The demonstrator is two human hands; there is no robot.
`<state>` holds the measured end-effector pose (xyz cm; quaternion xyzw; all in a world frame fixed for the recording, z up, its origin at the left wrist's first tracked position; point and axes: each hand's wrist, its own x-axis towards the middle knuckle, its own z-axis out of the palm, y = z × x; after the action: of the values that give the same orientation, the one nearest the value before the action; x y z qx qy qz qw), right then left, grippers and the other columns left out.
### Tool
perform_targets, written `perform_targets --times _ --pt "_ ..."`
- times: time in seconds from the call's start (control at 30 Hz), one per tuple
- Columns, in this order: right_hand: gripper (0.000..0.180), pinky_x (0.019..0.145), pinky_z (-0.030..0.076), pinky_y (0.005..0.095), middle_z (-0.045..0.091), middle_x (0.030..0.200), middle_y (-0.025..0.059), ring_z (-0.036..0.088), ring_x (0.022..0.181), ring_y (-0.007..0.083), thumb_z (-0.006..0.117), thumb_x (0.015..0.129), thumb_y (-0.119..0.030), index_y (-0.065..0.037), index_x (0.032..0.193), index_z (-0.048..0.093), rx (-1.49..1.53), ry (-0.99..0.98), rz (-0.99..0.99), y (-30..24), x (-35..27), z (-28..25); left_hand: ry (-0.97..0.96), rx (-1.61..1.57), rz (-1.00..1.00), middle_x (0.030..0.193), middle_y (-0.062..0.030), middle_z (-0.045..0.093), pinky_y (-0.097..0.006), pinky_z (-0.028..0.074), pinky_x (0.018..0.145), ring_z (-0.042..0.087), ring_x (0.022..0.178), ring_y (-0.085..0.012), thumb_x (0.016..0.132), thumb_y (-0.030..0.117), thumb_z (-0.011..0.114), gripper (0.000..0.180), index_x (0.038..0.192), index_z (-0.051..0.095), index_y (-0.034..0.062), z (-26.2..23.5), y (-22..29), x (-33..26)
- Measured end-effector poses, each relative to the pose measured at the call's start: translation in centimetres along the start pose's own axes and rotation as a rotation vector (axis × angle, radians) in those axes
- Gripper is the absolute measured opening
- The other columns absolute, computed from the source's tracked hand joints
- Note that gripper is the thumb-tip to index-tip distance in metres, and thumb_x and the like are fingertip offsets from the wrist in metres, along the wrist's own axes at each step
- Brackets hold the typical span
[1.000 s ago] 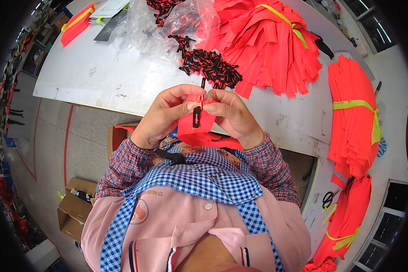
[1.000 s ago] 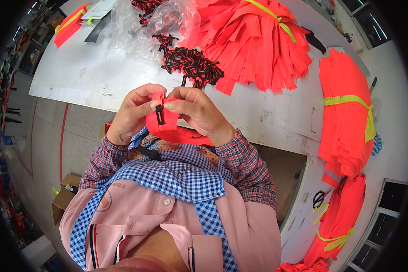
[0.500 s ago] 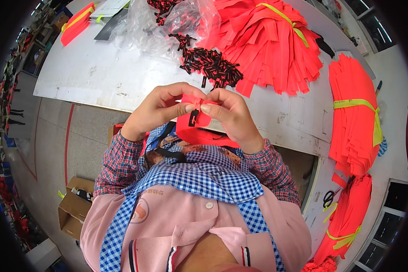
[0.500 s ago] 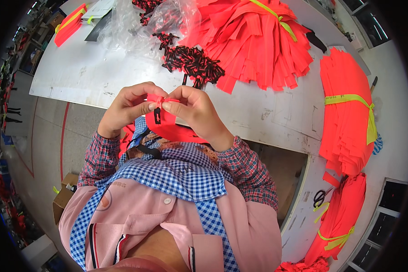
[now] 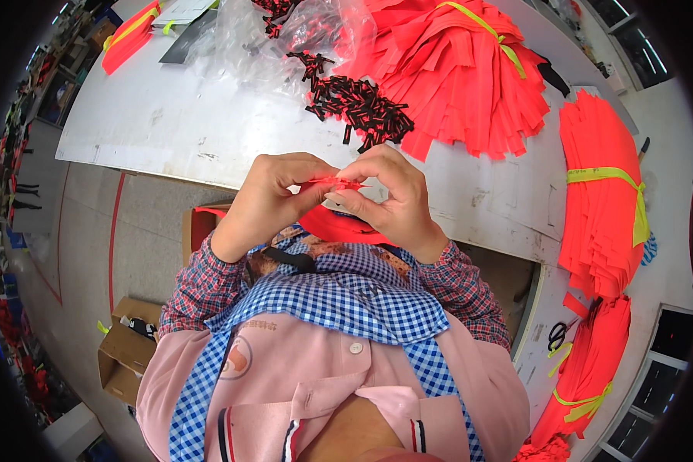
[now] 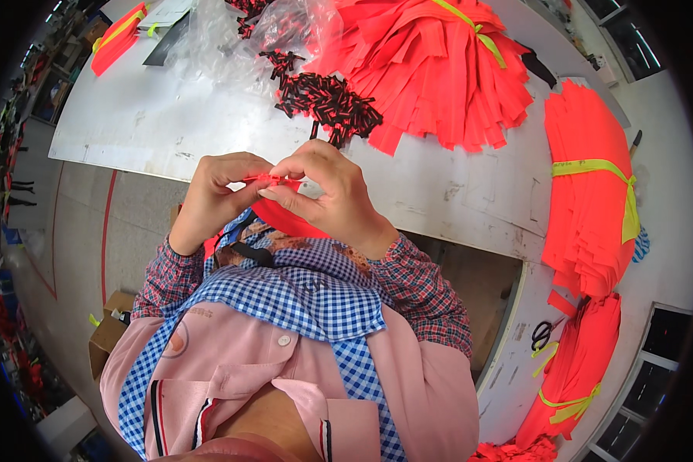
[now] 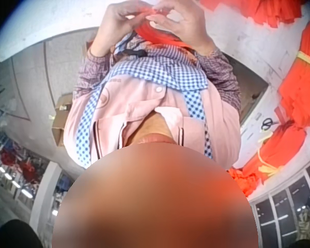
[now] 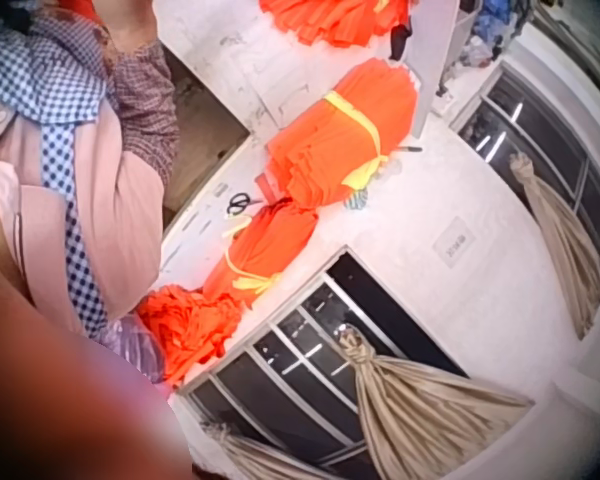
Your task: Attaching small black plastic clips to neon pink fabric strips at a factory workstation.
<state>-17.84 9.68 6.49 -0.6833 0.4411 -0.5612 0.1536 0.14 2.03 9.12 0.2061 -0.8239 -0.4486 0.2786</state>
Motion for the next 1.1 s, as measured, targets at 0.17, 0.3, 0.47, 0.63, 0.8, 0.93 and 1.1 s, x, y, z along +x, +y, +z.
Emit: perform_targets --times 0.17,0.3,0.47,0.63,0.8,0.93,1.1 --pt "0.02 0.062 0.049 0.0278 0.062 0.078 0.006 0.06 0.07 0.0164 0.079 0.074 -0.012 -0.004 0.088 0.065 0.081 -0.02 0.004 -0.3 -0.6 -0.1 -0.072 -0.002 0.057 0.087 -0.0118 0.069 -0.028 0.051 0.069 0.066 0.076 -0.0199 0.077 -0.005 0.067 0.018 0.094 0.069 -0.0005 -0.3 0.2 -0.1" --pt "0.018 0.061 0.049 0.0281 0.062 0.079 0.0058 0.06 0.071 0.0165 0.078 0.075 -0.012 -0.005 0.088 0.067 0.073 -0.009 0.008 -0.5 -0.9 0.0 -0.084 -0.08 0.057 0.083 -0.0113 0.068 -0.028 0.05 0.067 0.065 0.074 -0.0202 0.077 -0.004 0.067 0.018 0.094 0.069 -0.0003 -0.1 -0.1 -0.3" --pt "0.017 0.06 0.049 0.0273 0.062 0.079 0.0054 0.061 0.071 0.0166 0.077 0.076 -0.011 -0.005 0.088 0.067 0.079 0.006 -0.019 -0.5 -1.0 0.2 -0.056 -0.148 0.08 0.081 -0.0109 0.066 -0.028 0.049 0.066 0.064 0.073 -0.0198 0.077 -0.005 0.067 0.018 0.094 0.069 0.0 0.2 -0.3 -0.3" --pt "0.016 0.058 0.048 0.0271 0.061 0.078 0.0048 0.06 0.07 0.0164 0.077 0.075 -0.01 -0.005 0.086 0.067 0.076 -0.007 -0.036 -0.3 -0.7 0.0 -0.047 -0.148 0.051 0.082 -0.0108 0.067 -0.027 0.049 0.066 0.064 0.074 -0.0188 0.077 -0.006 0.066 0.02 0.096 0.069 -0.0001 0.2 -0.4 -0.4" --pt "0.02 0.057 0.046 0.0268 0.059 0.075 0.0048 0.056 0.066 0.0147 0.078 0.073 -0.003 -0.005 0.087 0.064 0.029 -0.051 -0.083 -0.1 -0.7 0.2 -0.053 -0.09 0.053 0.083 -0.0101 0.066 -0.026 0.05 0.065 0.064 0.073 -0.0177 0.078 -0.006 0.064 0.018 0.095 0.069 -0.0005 0.3 -0.8 -0.5" --pt "0.02 0.057 0.045 0.0262 0.059 0.074 0.0047 0.056 0.066 0.014 0.077 0.073 -0.003 -0.005 0.087 0.063 0.037 -0.04 -0.058 0.2 -0.7 0.3 -0.051 -0.159 -0.03 0.084 -0.0083 0.066 -0.024 0.05 0.063 0.063 0.075 -0.0131 0.08 -0.006 0.063 0.018 0.096 0.068 -0.0011 0.7 -1.1 -0.6" --pt "0.018 0.055 0.043 0.0253 0.059 0.074 0.0047 0.054 0.063 0.0123 0.077 0.074 -0.004 -0.004 0.086 0.062 0.136 -0.058 -0.004 0.5 -0.8 0.3 -0.042 -0.252 -0.105 0.085 -0.0065 0.066 -0.023 0.051 0.066 0.061 0.078 -0.0094 0.081 -0.007 0.061 0.017 0.096 0.067 -0.002 0.9 -1.2 -0.7"
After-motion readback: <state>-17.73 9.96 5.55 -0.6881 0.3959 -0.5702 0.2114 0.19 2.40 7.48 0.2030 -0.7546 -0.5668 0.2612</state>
